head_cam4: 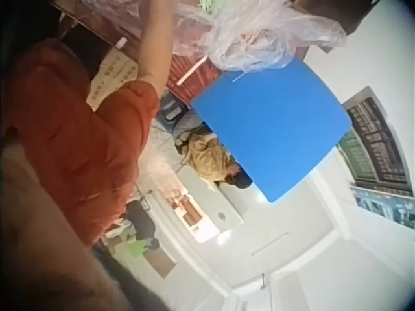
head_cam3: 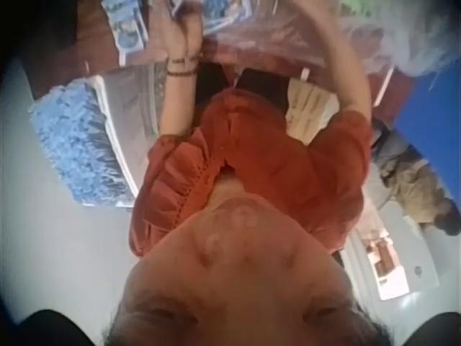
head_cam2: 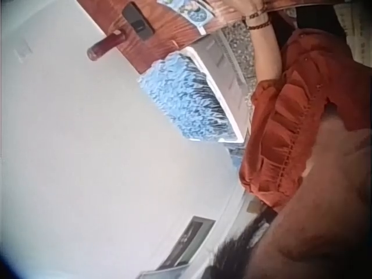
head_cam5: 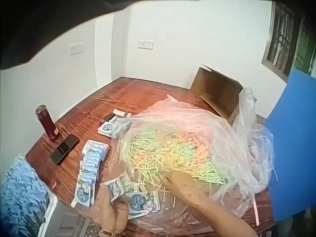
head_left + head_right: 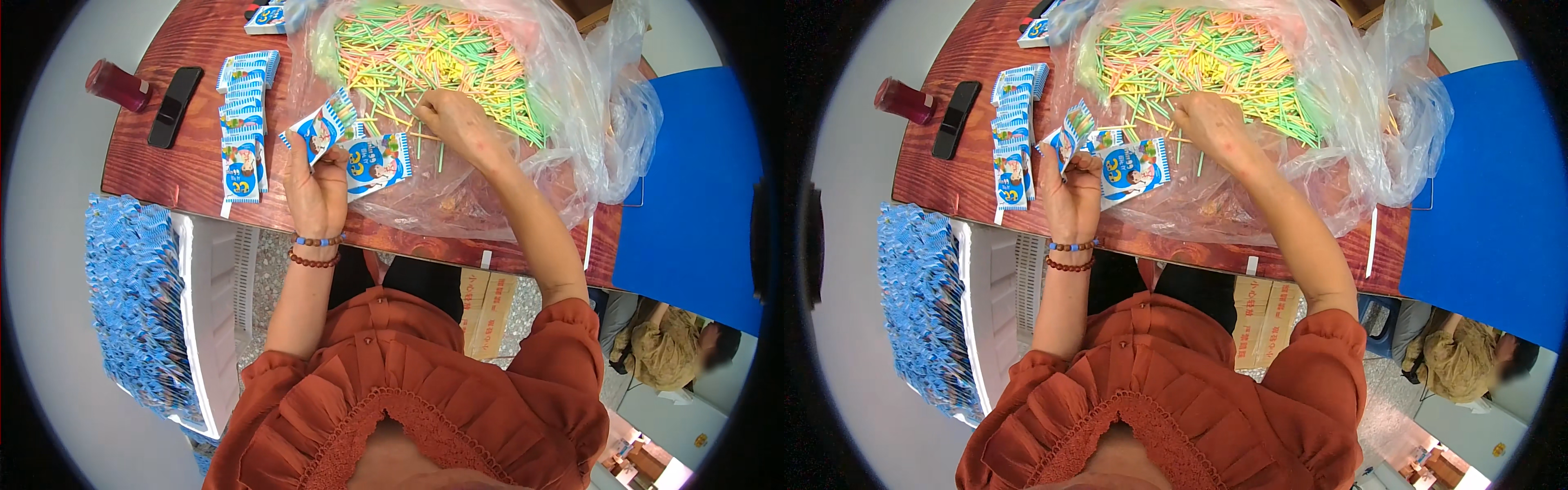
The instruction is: Packing small colorful sticks into small blue plastic bags.
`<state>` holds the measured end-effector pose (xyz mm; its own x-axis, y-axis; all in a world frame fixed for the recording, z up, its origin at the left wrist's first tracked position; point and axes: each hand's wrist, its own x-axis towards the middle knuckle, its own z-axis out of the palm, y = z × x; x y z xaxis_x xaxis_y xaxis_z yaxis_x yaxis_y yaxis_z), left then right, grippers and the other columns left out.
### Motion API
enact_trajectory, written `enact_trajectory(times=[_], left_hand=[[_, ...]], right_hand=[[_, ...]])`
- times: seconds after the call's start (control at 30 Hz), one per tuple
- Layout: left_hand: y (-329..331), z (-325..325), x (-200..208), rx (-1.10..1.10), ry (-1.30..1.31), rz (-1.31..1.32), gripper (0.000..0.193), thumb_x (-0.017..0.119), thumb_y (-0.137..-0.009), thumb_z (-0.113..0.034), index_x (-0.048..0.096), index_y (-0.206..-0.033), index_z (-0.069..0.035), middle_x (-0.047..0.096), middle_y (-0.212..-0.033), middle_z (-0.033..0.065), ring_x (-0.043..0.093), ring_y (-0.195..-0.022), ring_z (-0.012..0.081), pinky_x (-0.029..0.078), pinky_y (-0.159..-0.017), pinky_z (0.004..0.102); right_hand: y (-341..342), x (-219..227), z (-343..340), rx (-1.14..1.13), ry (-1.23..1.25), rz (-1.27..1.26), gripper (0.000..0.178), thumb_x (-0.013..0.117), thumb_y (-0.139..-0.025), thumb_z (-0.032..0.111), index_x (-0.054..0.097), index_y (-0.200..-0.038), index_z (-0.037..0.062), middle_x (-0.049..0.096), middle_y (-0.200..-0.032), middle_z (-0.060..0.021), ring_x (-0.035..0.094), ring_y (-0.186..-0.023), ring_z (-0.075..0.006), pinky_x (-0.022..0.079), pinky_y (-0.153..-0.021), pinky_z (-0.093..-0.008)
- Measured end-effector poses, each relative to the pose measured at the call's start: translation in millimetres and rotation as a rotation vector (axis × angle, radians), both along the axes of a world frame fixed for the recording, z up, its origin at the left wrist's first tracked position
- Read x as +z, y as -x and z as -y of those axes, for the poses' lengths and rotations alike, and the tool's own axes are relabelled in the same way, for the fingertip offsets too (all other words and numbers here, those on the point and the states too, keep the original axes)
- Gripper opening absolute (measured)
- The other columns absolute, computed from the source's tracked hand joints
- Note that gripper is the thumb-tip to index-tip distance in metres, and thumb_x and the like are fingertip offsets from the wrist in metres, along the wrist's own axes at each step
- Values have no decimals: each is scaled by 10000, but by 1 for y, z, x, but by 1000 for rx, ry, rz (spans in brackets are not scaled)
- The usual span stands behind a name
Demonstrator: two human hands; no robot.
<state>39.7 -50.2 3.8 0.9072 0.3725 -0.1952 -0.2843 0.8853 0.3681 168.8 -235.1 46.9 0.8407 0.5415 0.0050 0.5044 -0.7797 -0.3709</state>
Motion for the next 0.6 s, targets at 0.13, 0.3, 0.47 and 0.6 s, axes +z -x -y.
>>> enact_trajectory(times=[0.13, 0.3, 0.47, 0.6], left_hand=[[-1, -5, -1, 27, 1, -24, 293, 581, -953, -315, 612, -1009, -29, 654, -940, 44, 559, -766, 108, 484, -689, 263], [2, -3, 5, 36, 4, -47, 303, 580, -953, -322, 612, -1007, -26, 655, -945, 46, 563, -772, 108, 479, -689, 262], [2, -7, 3, 34, -10, -63, 296, 576, -957, -317, 606, -1011, -28, 652, -952, 53, 559, -777, 111, 474, -689, 265], [1, -4, 2, 26, 4, -25, 276, 577, -959, -296, 600, -1014, -26, 652, -970, 60, 565, -809, 119, 471, -693, 274]], right_hand=[[-10, -8, -17, 6, 34, 44, 225, 605, -810, 228, 633, -782, 6, 651, -802, -179, 633, -759, -337, 488, -692, -431], [-23, -29, -24, 95, 37, 136, 209, 622, -784, 213, 624, -769, 4, 633, -698, -180, 647, -729, -326, 495, -659, -430], [-27, -8, -24, 38, 142, -61, 185, 616, -774, 174, 612, -760, -11, 634, -714, -192, 644, -720, -320, 487, -661, -430], [-29, -12, -17, 11, 94, 3, 167, 624, -765, 153, 608, -761, -13, 634, -724, -203, 635, -721, -341, 482, -669, -435]])
